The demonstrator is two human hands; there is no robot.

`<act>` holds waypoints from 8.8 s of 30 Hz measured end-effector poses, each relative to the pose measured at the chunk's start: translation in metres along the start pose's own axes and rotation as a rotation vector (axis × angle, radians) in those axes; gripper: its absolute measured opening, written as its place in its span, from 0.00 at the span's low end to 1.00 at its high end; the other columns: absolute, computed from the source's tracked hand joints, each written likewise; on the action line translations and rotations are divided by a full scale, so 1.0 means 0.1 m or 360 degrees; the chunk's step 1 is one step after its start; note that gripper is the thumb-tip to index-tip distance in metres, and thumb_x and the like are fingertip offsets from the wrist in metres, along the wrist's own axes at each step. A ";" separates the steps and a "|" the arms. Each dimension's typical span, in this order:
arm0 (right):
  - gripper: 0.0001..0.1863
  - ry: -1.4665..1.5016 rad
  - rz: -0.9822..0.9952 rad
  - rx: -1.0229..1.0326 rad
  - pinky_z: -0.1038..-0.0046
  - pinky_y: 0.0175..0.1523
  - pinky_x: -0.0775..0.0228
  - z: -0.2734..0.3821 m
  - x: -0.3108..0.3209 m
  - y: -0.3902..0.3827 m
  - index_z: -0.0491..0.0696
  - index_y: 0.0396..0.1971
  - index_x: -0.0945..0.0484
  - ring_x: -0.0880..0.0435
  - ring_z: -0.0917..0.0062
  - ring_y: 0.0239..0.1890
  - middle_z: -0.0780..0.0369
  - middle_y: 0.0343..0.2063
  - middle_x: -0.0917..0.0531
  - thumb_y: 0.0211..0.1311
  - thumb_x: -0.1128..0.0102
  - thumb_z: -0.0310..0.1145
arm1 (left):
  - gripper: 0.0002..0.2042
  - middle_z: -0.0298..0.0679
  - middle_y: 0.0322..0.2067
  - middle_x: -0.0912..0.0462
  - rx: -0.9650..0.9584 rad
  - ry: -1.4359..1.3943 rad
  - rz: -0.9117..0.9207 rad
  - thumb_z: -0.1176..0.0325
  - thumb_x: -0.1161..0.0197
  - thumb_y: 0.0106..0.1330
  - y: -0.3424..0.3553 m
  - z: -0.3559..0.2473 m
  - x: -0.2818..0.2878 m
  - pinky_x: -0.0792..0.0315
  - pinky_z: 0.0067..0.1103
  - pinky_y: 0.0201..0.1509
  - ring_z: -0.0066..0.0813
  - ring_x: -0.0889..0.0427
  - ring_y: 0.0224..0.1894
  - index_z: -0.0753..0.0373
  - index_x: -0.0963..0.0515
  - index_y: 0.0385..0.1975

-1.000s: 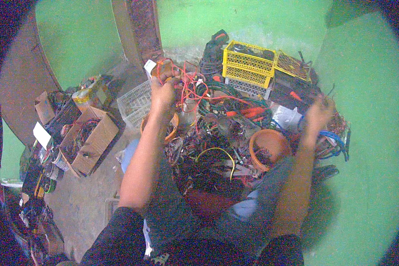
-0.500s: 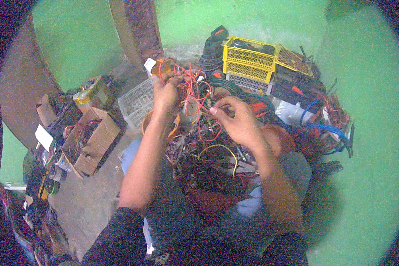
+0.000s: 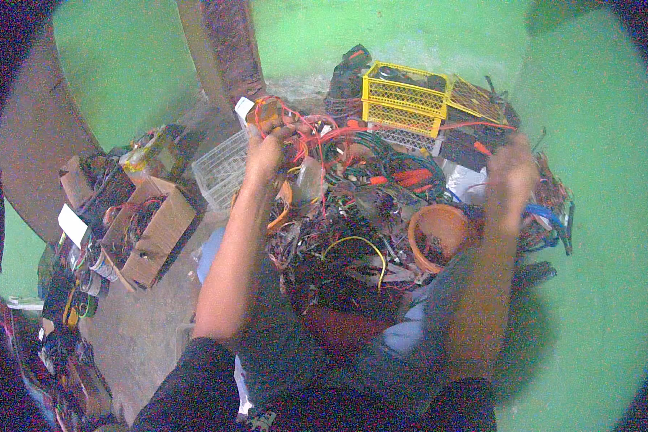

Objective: The person sits cross-legged on the floor and sorts through a large pile of tangled electrical wires. They repeatedly pick up individual wires, untangle them, and place them into separate piles or containers.

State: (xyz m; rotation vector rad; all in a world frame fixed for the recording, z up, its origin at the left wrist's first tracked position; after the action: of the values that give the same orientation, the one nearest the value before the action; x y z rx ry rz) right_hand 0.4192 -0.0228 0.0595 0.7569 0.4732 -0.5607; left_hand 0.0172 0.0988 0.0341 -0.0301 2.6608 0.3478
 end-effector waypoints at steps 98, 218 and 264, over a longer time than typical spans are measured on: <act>0.18 -0.1919 0.0822 -0.0118 0.70 0.43 0.28 -0.29 -0.51 -0.89 0.39 0.35 0.19 0.17 0.71 0.36 0.54 0.30 0.16 0.63 0.42 0.42 | 0.07 0.35 0.31 0.20 0.0327 -0.0006 0.0352 0.73 0.40 0.63 -0.23 0.60 -0.48 0.38 0.13 0.19 0.20 0.26 0.18 0.64 0.26 0.40; 0.05 -0.1471 0.0803 0.0085 0.70 0.37 0.26 -0.40 -0.99 -1.25 0.41 0.33 0.21 0.15 0.66 0.32 0.53 0.29 0.17 0.60 0.42 0.26 | 0.05 0.43 0.30 0.19 0.0287 0.0118 0.0875 0.72 0.45 0.69 -0.58 0.41 -0.77 0.19 0.25 0.33 0.32 0.16 0.29 0.66 0.29 0.35; 0.03 -0.1281 0.0581 0.0015 0.72 0.36 0.26 -0.46 -0.97 -1.26 0.40 0.33 0.24 0.16 0.75 0.28 0.56 0.25 0.17 0.62 0.43 0.24 | 0.10 0.45 0.40 0.18 0.0766 -0.0257 0.0797 0.74 0.40 0.64 -0.68 0.67 -0.78 0.19 0.22 0.44 0.32 0.16 0.39 0.69 0.23 0.43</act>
State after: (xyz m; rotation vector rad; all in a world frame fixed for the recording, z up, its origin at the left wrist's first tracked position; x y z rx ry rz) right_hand 0.2579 -0.0348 0.0239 0.5475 -0.4067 -0.4754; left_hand 0.1217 0.0472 -0.0060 0.7847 2.4892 -0.1430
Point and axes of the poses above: each hand's wrist, its own y-axis towards the middle knuckle, its own x-axis out of the back of the hand, z = x × y, the point moved 7 cm from there along y, towards the middle knuckle
